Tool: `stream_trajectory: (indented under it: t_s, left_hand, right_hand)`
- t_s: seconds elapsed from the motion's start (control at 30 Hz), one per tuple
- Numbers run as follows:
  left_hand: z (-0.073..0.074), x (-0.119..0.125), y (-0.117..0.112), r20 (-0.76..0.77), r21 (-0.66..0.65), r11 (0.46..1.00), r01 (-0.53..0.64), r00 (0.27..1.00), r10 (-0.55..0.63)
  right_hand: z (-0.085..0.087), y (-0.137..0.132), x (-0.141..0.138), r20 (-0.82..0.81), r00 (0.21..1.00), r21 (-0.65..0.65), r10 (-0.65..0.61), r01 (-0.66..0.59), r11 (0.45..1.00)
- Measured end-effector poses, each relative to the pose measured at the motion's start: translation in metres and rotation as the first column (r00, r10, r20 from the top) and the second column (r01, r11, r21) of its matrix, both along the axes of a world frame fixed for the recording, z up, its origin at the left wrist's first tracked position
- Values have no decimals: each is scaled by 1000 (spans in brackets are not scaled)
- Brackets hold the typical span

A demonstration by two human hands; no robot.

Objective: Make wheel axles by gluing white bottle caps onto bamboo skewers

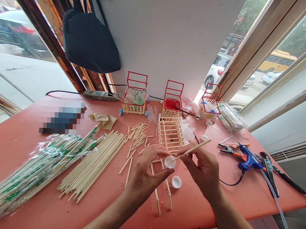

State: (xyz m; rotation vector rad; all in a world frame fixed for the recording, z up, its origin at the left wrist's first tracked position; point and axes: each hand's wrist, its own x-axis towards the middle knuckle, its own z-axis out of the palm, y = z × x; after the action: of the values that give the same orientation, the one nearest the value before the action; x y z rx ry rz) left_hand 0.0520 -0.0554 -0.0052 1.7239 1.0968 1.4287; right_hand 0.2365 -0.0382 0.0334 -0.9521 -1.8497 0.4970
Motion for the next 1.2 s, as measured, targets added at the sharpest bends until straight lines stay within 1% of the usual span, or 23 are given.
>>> stream_trajectory:
  t_s: [0.17, 0.43, 0.87, 1.2]
  left_hand:
    - [-1, 0, 0, -8, 3, 1000, 0, 1000, 0]
    - [1, 0, 0, 0, -12, 1000, -1, 1000, 1]
    - [-1, 0, 0, -2, -11, 1000, 2, 1000, -2]
    - [-1, 0, -1, -3, -12, 1000, 7, 1000, -7]
  right_hand:
    - [1, -1, 0, 5, 1000, 10, -7, 7, 1000]
    - [2, -2, -1, -2, 1000, 3, -2, 2, 1000]
    - [1, -2, 0, -7, 1000, -4, 9, -9, 1000]
    - [0, -1, 1, 2, 1000, -7, -24, 24, 1000]
